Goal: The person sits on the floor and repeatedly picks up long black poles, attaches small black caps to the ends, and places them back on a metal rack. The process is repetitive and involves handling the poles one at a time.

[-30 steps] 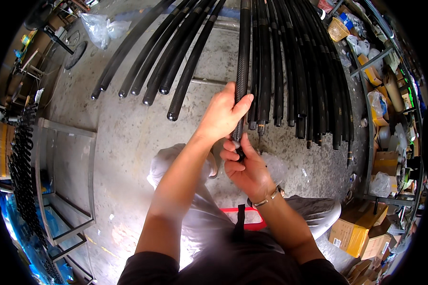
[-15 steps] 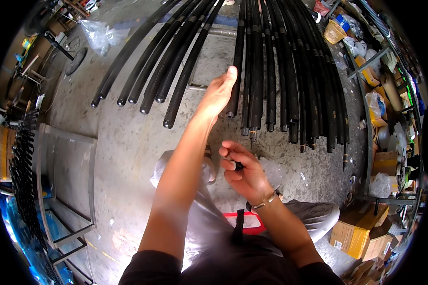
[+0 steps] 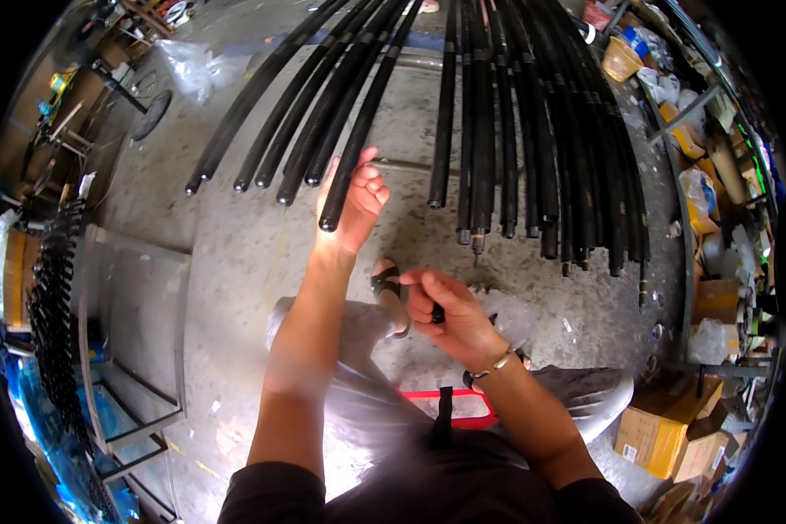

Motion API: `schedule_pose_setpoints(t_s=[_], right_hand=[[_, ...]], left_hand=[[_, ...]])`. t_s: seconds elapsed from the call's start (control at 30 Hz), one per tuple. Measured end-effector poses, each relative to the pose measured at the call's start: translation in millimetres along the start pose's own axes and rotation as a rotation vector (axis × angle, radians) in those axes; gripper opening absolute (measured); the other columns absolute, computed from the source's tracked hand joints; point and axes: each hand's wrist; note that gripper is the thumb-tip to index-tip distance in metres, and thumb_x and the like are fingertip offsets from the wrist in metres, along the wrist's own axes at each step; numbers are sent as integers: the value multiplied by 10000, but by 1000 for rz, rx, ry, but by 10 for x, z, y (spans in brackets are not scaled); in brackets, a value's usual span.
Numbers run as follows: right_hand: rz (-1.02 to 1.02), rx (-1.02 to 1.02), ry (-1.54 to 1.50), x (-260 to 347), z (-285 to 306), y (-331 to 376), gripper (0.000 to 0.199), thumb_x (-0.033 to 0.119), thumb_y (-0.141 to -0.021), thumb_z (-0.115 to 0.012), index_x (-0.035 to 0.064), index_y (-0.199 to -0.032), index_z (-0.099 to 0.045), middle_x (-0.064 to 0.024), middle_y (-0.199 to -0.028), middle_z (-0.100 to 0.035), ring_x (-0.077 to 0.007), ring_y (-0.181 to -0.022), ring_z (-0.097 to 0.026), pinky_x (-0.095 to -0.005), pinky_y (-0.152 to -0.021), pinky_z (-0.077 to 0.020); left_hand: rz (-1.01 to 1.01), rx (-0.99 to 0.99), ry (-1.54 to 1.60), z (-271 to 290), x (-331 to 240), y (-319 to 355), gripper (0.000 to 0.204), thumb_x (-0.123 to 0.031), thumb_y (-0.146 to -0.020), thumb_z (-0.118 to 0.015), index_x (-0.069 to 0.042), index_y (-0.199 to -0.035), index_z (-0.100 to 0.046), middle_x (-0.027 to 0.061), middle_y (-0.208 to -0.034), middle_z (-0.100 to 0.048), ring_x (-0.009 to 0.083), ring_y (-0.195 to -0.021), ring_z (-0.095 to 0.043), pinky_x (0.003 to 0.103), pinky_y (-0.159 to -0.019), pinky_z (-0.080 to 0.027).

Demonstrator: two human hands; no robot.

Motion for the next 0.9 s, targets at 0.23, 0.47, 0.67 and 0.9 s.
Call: schedule_pose_setpoints(t_s=[0.23,0.47,0.67,0.9], right_hand=[[-32,58,0,86,-330,-219,372,378,-958,-458,39,-1070,-559,31,-689,-392,-67,-588,-344,-203,-482,-268],[-125,216,-260,11,-416,-288,436,438,-961,-410,46,-1109,-530,41,-732,-396,-68,-638,-357,-188,-461,-256],[-97,282,-415,-153,-393,-265,459,432,-961,-400,22,-1144,-495,35,-787,-398,-70,-672,-352,-181,-470,-262],[1,201,-440,-188,-452,-171,377,372,-944,-483,17,-1070,-512,31,-789,-396,-75,-681,-379,-178,-493,-286]], left_hand=[[-34,57,-418,-327,23,115,438,-319,-905,-438,53,-1124,-513,1,-594,-436,136,-612,-396,304,-647,-359],[59,68,-613,-533,162,170,381,-397,-897,-545,-19,-912,-498,32,-524,-454,142,-517,-401,268,-502,-318],[99,24,-618,-673,181,207,326,-366,-890,-567,-47,-909,-502,47,-527,-475,139,-504,-428,266,-483,-323],[103,-59,-787,-833,188,229,340,-350,-881,-575,-21,-899,-496,21,-493,-447,113,-448,-381,238,-456,-289]])
Point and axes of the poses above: each hand's wrist, its own y-axis away from the middle knuckle, its own z-axis out of the back of the hand, x = y × z
